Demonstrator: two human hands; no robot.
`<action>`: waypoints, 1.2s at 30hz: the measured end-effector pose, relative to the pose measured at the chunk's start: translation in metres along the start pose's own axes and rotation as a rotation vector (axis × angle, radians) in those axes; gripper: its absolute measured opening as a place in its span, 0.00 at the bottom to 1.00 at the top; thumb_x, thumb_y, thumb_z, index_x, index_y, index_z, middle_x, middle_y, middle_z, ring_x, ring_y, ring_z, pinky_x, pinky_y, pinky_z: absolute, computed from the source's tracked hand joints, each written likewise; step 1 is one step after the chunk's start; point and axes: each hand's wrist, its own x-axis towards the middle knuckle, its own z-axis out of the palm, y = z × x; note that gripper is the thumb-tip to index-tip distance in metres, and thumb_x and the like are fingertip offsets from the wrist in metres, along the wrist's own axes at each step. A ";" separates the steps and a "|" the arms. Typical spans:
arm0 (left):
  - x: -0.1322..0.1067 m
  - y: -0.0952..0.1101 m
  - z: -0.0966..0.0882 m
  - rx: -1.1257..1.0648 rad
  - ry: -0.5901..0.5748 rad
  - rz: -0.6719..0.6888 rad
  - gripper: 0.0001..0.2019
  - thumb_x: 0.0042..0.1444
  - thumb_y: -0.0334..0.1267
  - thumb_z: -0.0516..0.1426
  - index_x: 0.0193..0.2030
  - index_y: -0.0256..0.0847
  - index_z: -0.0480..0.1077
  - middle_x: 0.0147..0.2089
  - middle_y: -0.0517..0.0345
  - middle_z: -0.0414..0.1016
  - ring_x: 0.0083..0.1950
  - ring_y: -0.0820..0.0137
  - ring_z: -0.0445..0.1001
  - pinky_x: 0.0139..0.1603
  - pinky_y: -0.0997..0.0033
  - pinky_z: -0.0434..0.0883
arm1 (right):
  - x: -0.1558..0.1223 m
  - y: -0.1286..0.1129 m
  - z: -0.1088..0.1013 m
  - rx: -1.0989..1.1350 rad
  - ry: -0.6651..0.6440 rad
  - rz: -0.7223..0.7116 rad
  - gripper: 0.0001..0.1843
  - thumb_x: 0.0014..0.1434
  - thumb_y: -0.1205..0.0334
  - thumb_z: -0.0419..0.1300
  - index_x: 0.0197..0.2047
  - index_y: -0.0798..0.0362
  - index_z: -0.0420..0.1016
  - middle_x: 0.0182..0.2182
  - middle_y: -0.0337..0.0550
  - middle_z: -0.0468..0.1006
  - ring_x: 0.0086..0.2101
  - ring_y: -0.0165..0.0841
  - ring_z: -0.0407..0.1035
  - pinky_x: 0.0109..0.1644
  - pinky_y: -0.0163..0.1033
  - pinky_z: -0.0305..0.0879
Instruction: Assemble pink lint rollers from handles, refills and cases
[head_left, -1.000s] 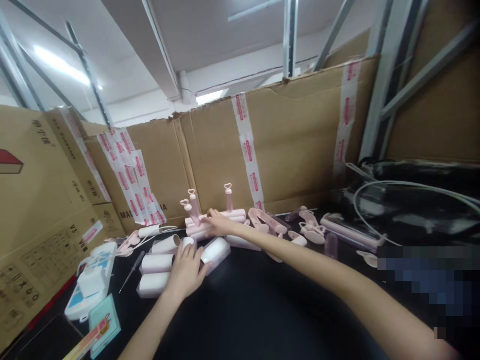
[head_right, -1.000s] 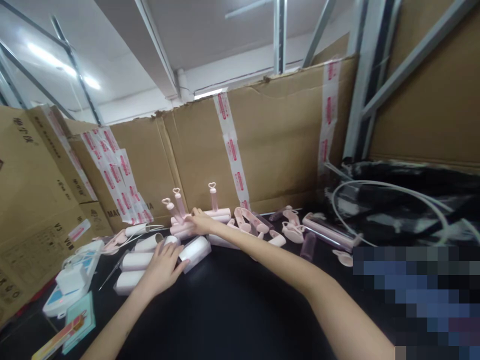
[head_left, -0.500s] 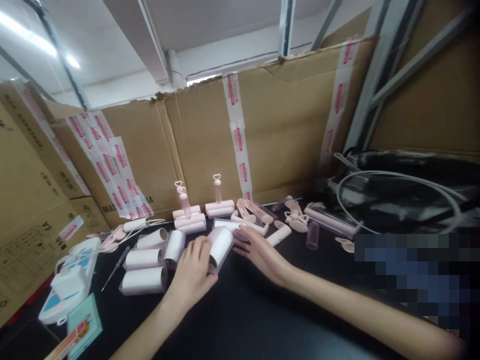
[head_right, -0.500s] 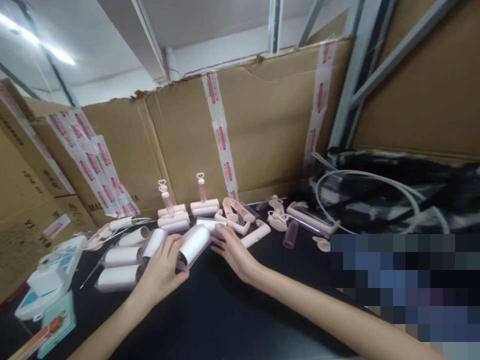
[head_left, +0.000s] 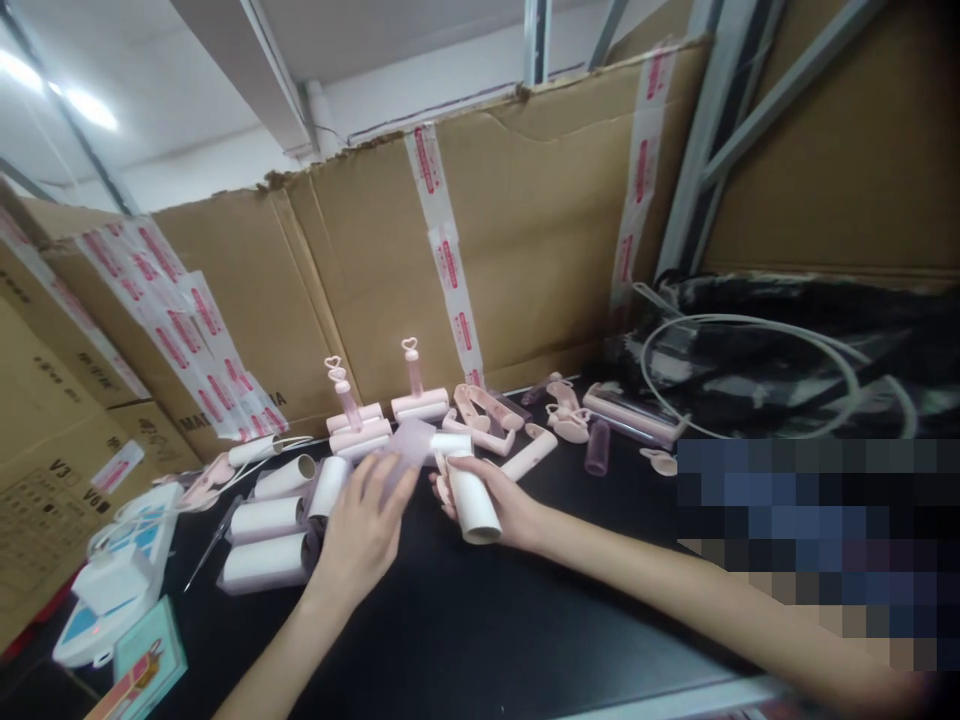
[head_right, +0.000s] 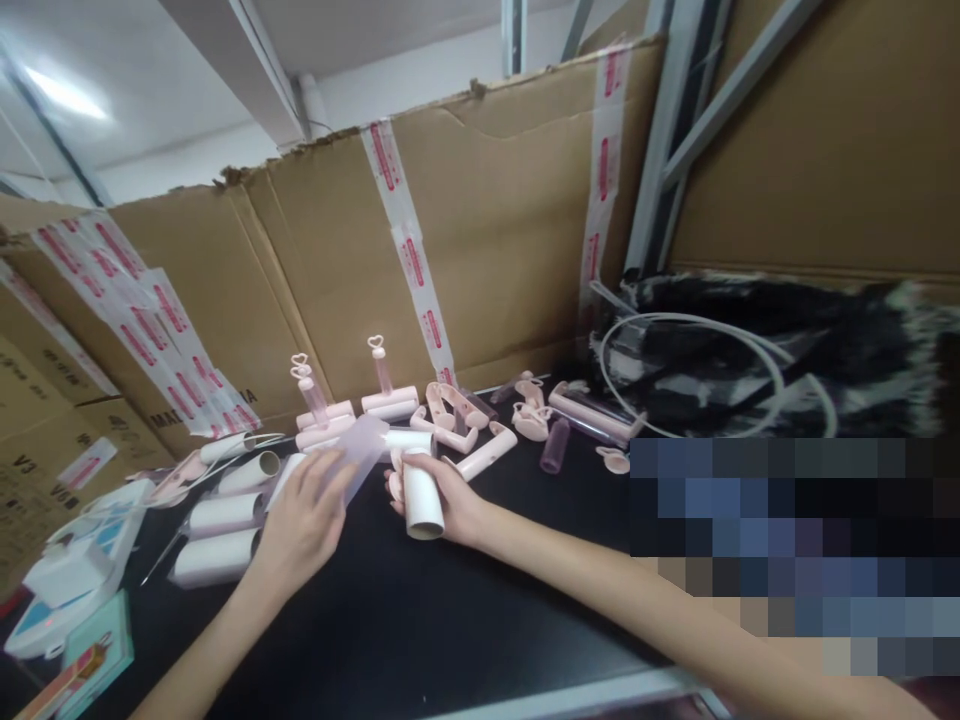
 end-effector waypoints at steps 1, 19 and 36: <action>-0.003 -0.003 -0.004 -0.080 0.001 -0.112 0.24 0.53 0.26 0.53 0.57 0.40 0.58 0.56 0.45 0.66 0.58 0.57 0.64 0.56 0.56 0.66 | -0.001 -0.004 0.000 -0.036 0.003 0.006 0.05 0.58 0.62 0.56 0.36 0.54 0.66 0.25 0.41 0.75 0.27 0.29 0.71 0.31 0.35 0.70; 0.001 0.037 -0.002 -0.851 -0.317 -0.622 0.28 0.51 0.45 0.58 0.55 0.42 0.51 0.54 0.46 0.58 0.54 0.59 0.64 0.54 0.52 0.65 | -0.031 -0.021 0.031 -0.074 -0.100 -0.124 0.16 0.56 0.48 0.59 0.35 0.54 0.71 0.28 0.40 0.76 0.29 0.29 0.71 0.37 0.34 0.69; 0.029 0.044 0.014 -1.587 -0.570 -0.860 0.35 0.46 0.39 0.62 0.58 0.40 0.49 0.38 0.56 0.70 0.35 0.68 0.71 0.37 0.66 0.69 | -0.023 -0.051 0.022 -0.080 0.152 -0.446 0.11 0.58 0.57 0.53 0.32 0.54 0.72 0.22 0.37 0.74 0.19 0.26 0.62 0.22 0.31 0.58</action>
